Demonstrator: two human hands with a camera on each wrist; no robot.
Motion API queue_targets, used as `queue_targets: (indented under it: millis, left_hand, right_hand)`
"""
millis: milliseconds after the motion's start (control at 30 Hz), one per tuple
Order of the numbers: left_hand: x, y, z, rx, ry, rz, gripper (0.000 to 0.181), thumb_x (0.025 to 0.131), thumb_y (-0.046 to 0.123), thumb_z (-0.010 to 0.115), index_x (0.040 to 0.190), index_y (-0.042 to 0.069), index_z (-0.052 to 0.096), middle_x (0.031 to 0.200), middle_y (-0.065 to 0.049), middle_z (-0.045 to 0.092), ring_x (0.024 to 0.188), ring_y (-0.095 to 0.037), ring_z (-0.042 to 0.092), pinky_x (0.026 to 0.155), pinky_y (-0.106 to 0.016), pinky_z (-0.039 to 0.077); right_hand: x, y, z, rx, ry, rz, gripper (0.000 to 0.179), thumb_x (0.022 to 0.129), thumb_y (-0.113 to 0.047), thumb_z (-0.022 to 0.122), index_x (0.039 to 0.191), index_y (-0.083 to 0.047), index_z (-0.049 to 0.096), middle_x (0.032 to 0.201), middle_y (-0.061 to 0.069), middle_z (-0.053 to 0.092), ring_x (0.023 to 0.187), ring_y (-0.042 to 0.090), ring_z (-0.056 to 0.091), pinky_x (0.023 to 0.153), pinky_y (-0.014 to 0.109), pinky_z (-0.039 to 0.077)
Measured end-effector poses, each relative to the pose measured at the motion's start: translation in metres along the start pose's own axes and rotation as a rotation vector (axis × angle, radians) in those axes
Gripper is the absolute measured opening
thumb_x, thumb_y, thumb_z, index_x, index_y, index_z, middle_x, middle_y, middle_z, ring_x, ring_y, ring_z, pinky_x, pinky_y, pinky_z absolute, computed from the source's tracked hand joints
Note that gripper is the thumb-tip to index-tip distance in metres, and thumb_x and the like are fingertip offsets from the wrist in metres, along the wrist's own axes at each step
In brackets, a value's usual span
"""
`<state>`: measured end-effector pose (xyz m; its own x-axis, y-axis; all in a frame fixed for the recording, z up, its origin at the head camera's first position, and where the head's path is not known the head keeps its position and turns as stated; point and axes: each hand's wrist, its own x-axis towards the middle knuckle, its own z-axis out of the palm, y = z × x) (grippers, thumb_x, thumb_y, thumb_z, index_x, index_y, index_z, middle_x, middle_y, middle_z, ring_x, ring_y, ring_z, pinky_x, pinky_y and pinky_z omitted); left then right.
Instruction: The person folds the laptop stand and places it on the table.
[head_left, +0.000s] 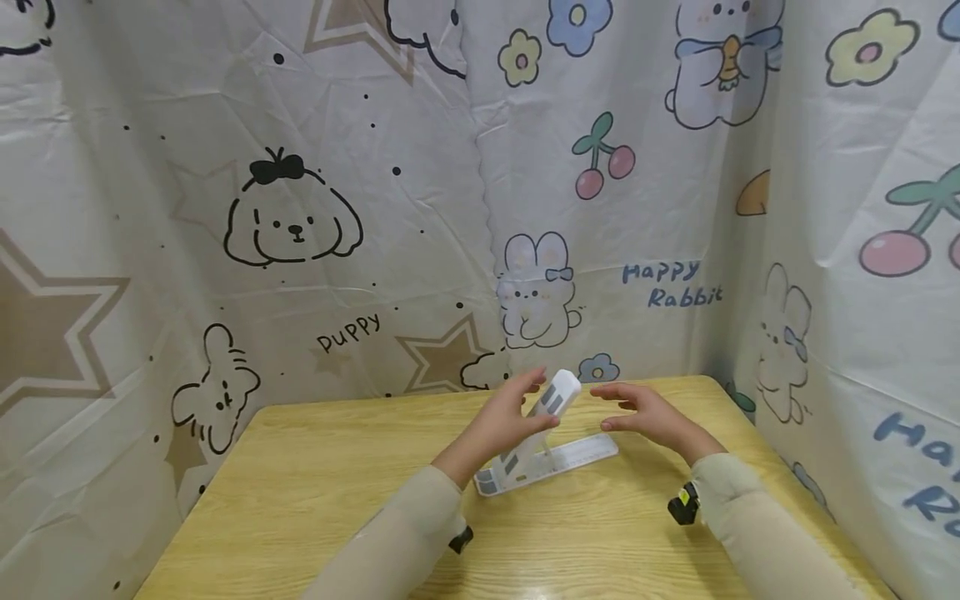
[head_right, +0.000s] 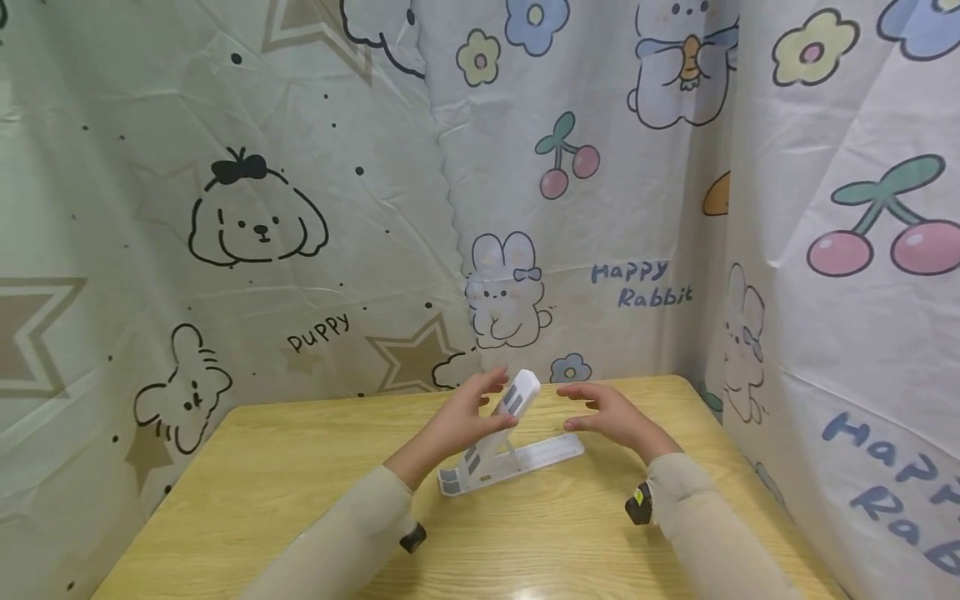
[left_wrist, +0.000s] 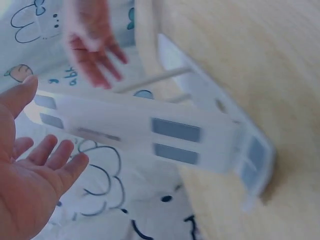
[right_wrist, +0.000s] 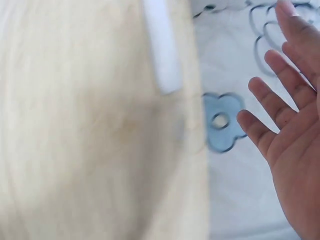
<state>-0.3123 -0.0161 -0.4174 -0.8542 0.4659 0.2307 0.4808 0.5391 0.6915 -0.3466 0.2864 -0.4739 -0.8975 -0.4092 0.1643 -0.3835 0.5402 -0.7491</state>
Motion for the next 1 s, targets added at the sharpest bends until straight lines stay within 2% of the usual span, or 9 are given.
queue_targets:
  millis: [200, 467, 600, 700, 833, 1000]
  left_hand:
    - [0.013, 0.022, 0.001, 0.025, 0.043, -0.024, 0.081, 0.090, 0.035, 0.081, 0.158, 0.021, 0.040, 0.149, -0.006, 0.054, 0.135, -0.027, 0.054, 0.108, -0.047, 0.050]
    - [0.020, 0.030, 0.005, 0.026, 0.058, -0.041, 0.079, 0.087, 0.037, 0.083, 0.155, 0.021, 0.045, 0.147, -0.001, 0.056, 0.131, -0.020, 0.054, 0.108, -0.041, 0.049]
    - [0.022, 0.032, 0.008, 0.010, 0.067, -0.039, 0.076, 0.087, 0.031, 0.084, 0.153, 0.018, 0.048, 0.143, -0.003, 0.057, 0.122, -0.018, 0.057, 0.102, -0.033, 0.054]
    - [0.023, 0.033, 0.012, -0.015, 0.070, -0.049, 0.073, 0.087, 0.025, 0.084, 0.151, 0.016, 0.051, 0.141, -0.005, 0.058, 0.120, -0.018, 0.059, 0.100, -0.029, 0.055]
    - [0.024, 0.034, 0.016, -0.022, 0.075, -0.086, 0.072, 0.087, 0.025, 0.084, 0.150, 0.016, 0.052, 0.140, -0.004, 0.058, 0.121, -0.018, 0.060, 0.100, -0.030, 0.055]
    - [0.024, 0.036, 0.019, -0.007, 0.092, -0.121, 0.067, 0.087, 0.029, 0.084, 0.147, 0.016, 0.055, 0.137, -0.002, 0.060, 0.119, -0.017, 0.061, 0.099, -0.034, 0.056]
  right_hand:
    - [-0.010, 0.028, 0.006, 0.026, -0.048, 0.050, 0.066, 0.088, -0.025, 0.082, 0.146, -0.005, 0.055, 0.156, 0.017, 0.048, 0.148, 0.048, 0.031, 0.118, 0.073, 0.021]
    - [-0.010, 0.043, 0.013, 0.100, -0.117, 0.063, 0.068, 0.087, -0.020, 0.082, 0.146, -0.003, 0.053, 0.165, 0.020, 0.031, 0.152, 0.051, 0.016, 0.119, 0.073, 0.010]
    - [-0.010, 0.047, 0.015, 0.069, -0.133, 0.058, 0.068, 0.086, -0.020, 0.082, 0.146, -0.006, 0.054, 0.167, 0.018, 0.027, 0.154, 0.048, 0.012, 0.119, 0.073, 0.006]
    - [-0.011, 0.051, 0.017, 0.030, -0.141, 0.057, 0.065, 0.087, -0.021, 0.081, 0.145, -0.007, 0.057, 0.168, 0.017, 0.026, 0.155, 0.048, 0.006, 0.119, 0.074, -0.001]
    - [-0.011, 0.054, 0.019, -0.036, -0.152, 0.044, 0.058, 0.089, -0.022, 0.080, 0.142, -0.007, 0.060, 0.167, 0.017, 0.027, 0.155, 0.048, 0.002, 0.119, 0.072, -0.007]
    - [-0.011, 0.052, 0.020, -0.073, -0.159, 0.010, 0.049, 0.090, -0.020, 0.079, 0.135, -0.006, 0.066, 0.164, 0.021, 0.032, 0.154, 0.051, 0.005, 0.119, 0.072, -0.007]
